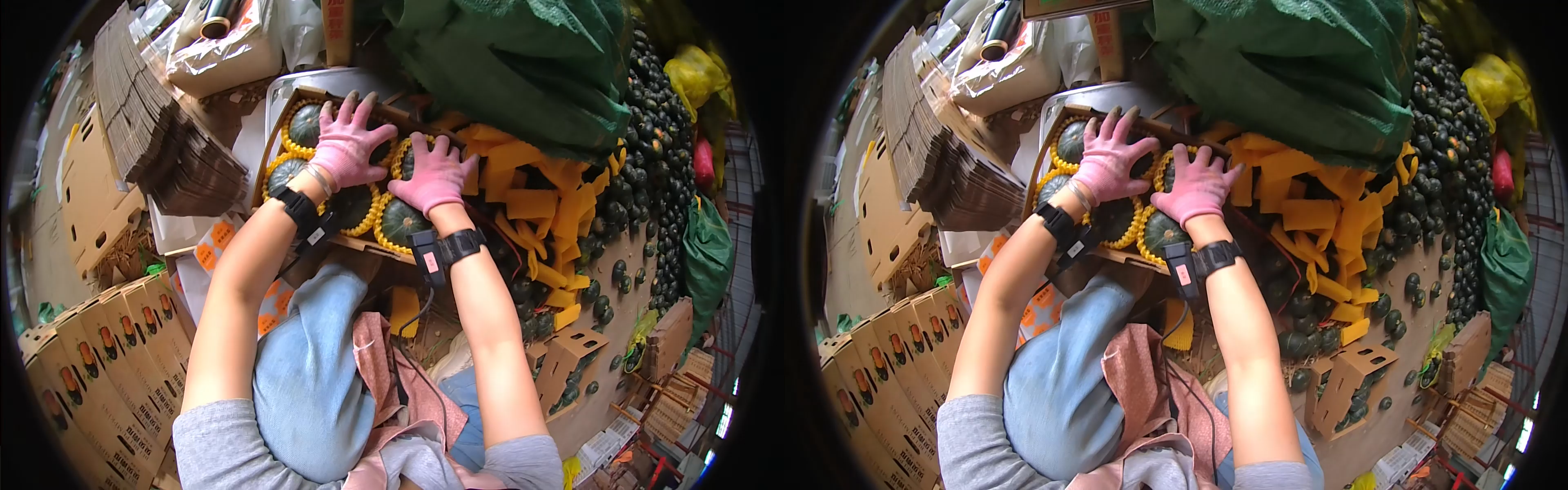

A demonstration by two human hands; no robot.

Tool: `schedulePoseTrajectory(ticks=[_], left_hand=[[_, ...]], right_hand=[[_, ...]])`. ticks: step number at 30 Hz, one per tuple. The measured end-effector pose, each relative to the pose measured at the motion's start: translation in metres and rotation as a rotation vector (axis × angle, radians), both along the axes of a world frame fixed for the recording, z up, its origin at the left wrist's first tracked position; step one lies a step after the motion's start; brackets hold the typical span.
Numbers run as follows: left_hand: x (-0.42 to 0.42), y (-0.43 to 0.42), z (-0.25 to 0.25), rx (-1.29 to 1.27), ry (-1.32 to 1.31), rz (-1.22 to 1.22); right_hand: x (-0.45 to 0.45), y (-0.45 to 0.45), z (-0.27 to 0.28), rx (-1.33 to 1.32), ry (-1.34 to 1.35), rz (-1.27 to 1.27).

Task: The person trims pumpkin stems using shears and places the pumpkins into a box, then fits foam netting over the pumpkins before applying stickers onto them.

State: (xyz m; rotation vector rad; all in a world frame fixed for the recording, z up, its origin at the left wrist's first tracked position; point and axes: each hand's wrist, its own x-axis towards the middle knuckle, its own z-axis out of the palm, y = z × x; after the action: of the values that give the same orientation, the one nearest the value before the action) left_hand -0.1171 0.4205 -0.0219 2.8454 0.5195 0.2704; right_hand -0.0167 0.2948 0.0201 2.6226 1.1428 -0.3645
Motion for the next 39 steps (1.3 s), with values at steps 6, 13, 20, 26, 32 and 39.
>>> schedulePoseTrajectory(ticks=[6, 13, 20, 26, 32, 39], left_hand=[[-0.006, 0.011, 0.008, -0.067, -0.006, -0.043], [-0.126, 0.010, 0.029, -0.467, -0.360, 0.258], [-0.251, 0.001, 0.019, -0.597, -0.127, 0.445], [-0.316, 0.003, -0.007, -0.334, 0.452, 0.936], [-0.328, -0.016, -0.018, -0.828, 0.240, 1.249], [-0.337, -0.010, -0.048, -1.270, 0.233, 1.303]], right_hand=[[-0.014, 0.020, 0.013, -0.281, -0.113, 0.042], [-0.048, -0.059, 0.013, 0.333, -0.253, 0.080], [-0.026, -0.117, -0.054, 0.735, 0.154, -0.268], [0.011, -0.076, -0.028, 0.600, 0.019, -0.117], [-0.046, -0.035, 0.014, 0.985, -0.034, 0.289], [-0.098, -0.042, 0.014, 0.947, 0.366, 0.413]])
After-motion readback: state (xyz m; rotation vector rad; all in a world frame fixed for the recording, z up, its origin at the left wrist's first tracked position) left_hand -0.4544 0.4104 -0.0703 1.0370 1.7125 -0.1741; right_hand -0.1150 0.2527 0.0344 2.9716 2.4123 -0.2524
